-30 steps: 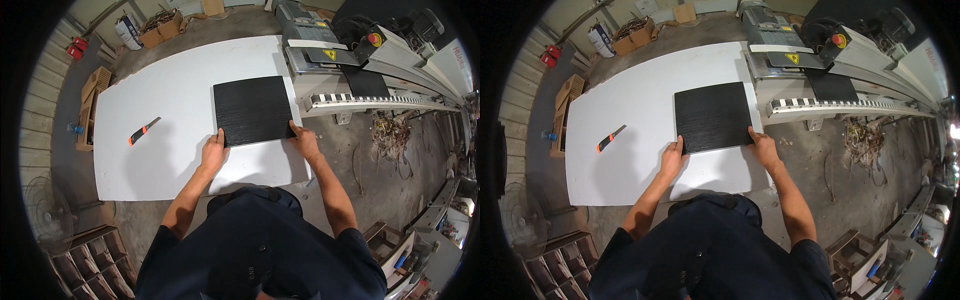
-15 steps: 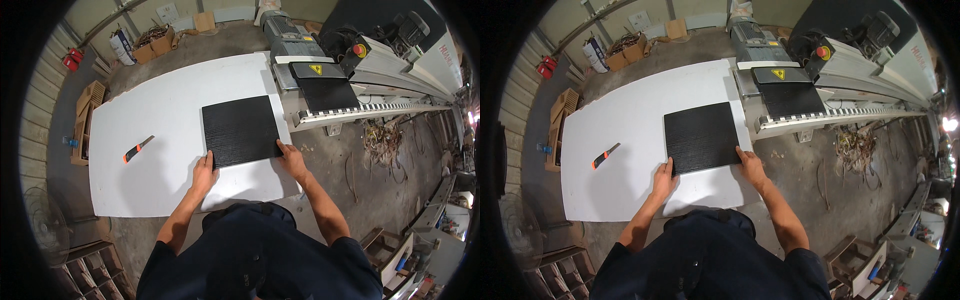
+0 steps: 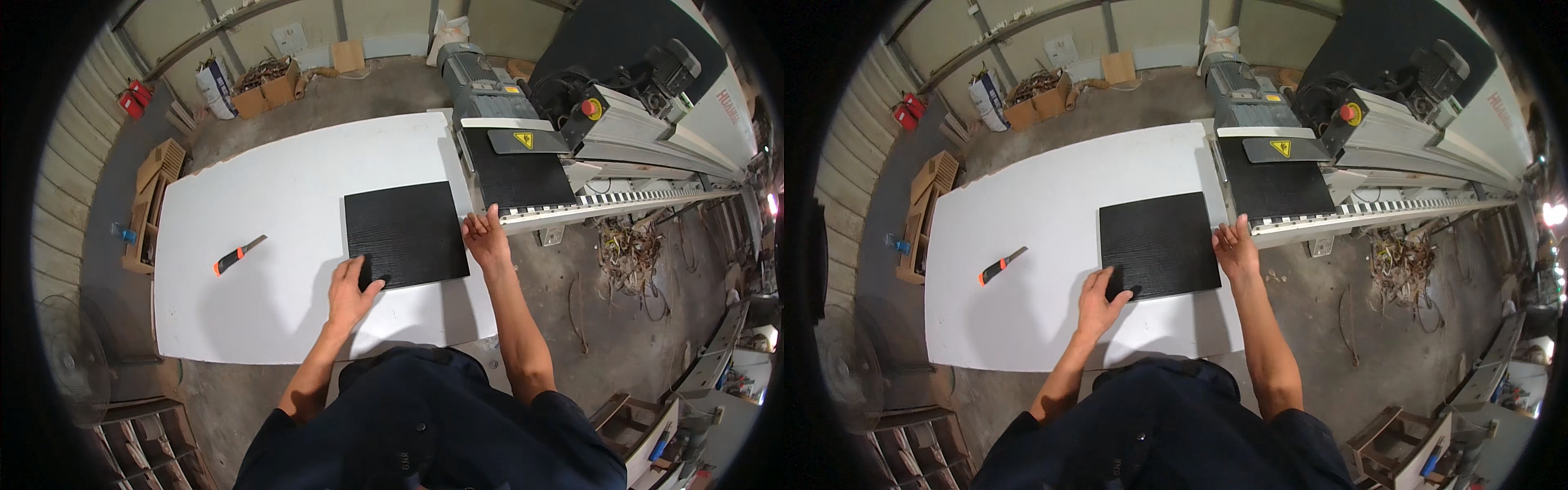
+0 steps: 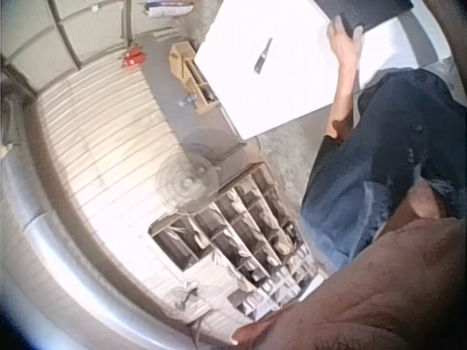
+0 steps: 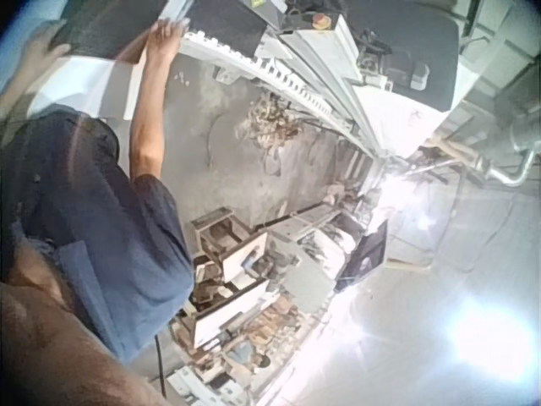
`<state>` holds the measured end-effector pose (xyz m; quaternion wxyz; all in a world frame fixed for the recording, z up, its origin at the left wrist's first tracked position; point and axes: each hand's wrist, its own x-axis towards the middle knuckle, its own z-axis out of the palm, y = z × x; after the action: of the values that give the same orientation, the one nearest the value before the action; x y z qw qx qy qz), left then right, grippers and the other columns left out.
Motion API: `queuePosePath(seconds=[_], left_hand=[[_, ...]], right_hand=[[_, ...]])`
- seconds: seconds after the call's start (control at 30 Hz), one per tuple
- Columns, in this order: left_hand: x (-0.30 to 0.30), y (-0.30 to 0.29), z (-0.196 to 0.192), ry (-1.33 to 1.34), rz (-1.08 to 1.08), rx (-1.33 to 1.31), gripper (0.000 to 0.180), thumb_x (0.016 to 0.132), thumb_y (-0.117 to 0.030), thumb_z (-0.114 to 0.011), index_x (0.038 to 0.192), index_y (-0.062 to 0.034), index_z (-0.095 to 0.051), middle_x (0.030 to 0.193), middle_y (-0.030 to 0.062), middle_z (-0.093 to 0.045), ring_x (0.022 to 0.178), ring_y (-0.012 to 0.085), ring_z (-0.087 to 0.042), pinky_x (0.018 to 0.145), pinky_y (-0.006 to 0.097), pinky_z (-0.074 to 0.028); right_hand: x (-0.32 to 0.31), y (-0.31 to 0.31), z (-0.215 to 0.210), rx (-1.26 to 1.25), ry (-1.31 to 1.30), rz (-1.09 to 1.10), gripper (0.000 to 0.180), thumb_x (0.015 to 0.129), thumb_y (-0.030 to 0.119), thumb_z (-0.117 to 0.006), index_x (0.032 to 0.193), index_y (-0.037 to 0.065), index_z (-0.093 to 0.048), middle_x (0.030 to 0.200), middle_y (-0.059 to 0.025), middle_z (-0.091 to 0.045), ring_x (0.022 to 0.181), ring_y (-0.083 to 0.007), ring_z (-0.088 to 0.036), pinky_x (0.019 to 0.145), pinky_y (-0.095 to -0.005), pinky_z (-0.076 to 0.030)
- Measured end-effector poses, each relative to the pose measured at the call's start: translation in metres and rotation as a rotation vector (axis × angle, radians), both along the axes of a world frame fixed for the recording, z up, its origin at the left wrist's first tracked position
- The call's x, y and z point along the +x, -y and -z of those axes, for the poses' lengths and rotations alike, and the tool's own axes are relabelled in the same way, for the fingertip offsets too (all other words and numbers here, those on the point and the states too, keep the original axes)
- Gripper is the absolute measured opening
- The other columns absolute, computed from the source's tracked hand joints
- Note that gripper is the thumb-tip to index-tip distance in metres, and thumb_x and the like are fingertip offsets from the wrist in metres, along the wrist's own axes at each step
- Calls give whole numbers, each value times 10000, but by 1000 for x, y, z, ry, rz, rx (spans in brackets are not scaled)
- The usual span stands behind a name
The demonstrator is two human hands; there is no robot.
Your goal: The person picks up black panels from a white work table and stacks them by hand onto a low black cabinet base on the floor.
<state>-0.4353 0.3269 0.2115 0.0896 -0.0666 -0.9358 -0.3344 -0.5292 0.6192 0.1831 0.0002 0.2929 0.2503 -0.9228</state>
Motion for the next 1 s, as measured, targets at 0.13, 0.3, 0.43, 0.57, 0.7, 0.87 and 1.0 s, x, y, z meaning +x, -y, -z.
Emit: queuePosePath(seconds=[0.13, 0.3, 0.43, 0.57, 0.7, 0.87, 1.0], left_hand=[[-15, -33, -7, 84, 156, 275, 491, 777, -262, -694, 1146, 38, -573, 1068, 184, -590, 939, 318, -590, 801, 379, -482], [-27, -67, 6, 202, 220, 435, 468, 799, -261, -691, 1150, 29, -582, 1006, 175, -613, 872, 237, -615, 719, 323, -499], [-44, -90, 14, 521, 82, 1022, 463, 841, -217, -678, 1216, 24, -551, 967, 102, -608, 837, 157, -604, 766, 271, -487], [-49, -96, 23, 687, 31, 1304, 282, 824, -107, -664, 1086, -30, -594, 825, 34, -591, 683, 113, -551, 593, 237, -432], [-33, -55, 21, 722, 10, 1249, 143, 832, -62, -610, 972, -82, -593, 748, -30, -536, 586, 52, -433, 476, 217, -312], [-30, -1, 37, 710, -71, 1263, 191, 869, -37, -563, 1052, -19, -616, 855, 37, -646, 708, 98, -602, 587, 224, -478], [-35, 11, 25, 539, -96, 1070, 221, 862, -78, -586, 1057, 22, -614, 809, 80, -652, 712, 149, -607, 661, 280, -490]], right_hand=[[-35, -3, 12, -45, -23, 83, 397, 857, 422, -621, 870, 30, -556, 778, -58, -606, 707, -179, -573, 643, -298, -491], [-13, -15, 42, 26, -188, -135, 280, 944, 294, -498, 880, 28, -559, 762, -74, -585, 664, -191, -536, 607, -283, -443], [59, 29, 11, 88, -224, -389, 218, 928, 247, -522, 917, 39, -585, 770, -56, -593, 662, -174, -531, 621, -300, -443], [114, 58, -9, 175, 39, -692, 209, 901, 230, -584, 963, 32, -610, 884, -86, -644, 767, -186, -595, 714, -305, -481], [118, 28, 0, 165, -8, -338, 201, 879, 233, -620, 973, 56, -615, 859, -44, -637, 762, -184, -589, 693, -333, -484], [112, -19, 13, 462, 66, -155, 109, 849, 144, -663, 824, 48, -619, 750, -36, -637, 640, -156, -607, 580, -296, -500], [113, -5, 18, 636, 58, -241, 196, 834, 162, -675, 929, -5, -637, 780, -74, -638, 671, -168, -616, 598, -299, -506]])
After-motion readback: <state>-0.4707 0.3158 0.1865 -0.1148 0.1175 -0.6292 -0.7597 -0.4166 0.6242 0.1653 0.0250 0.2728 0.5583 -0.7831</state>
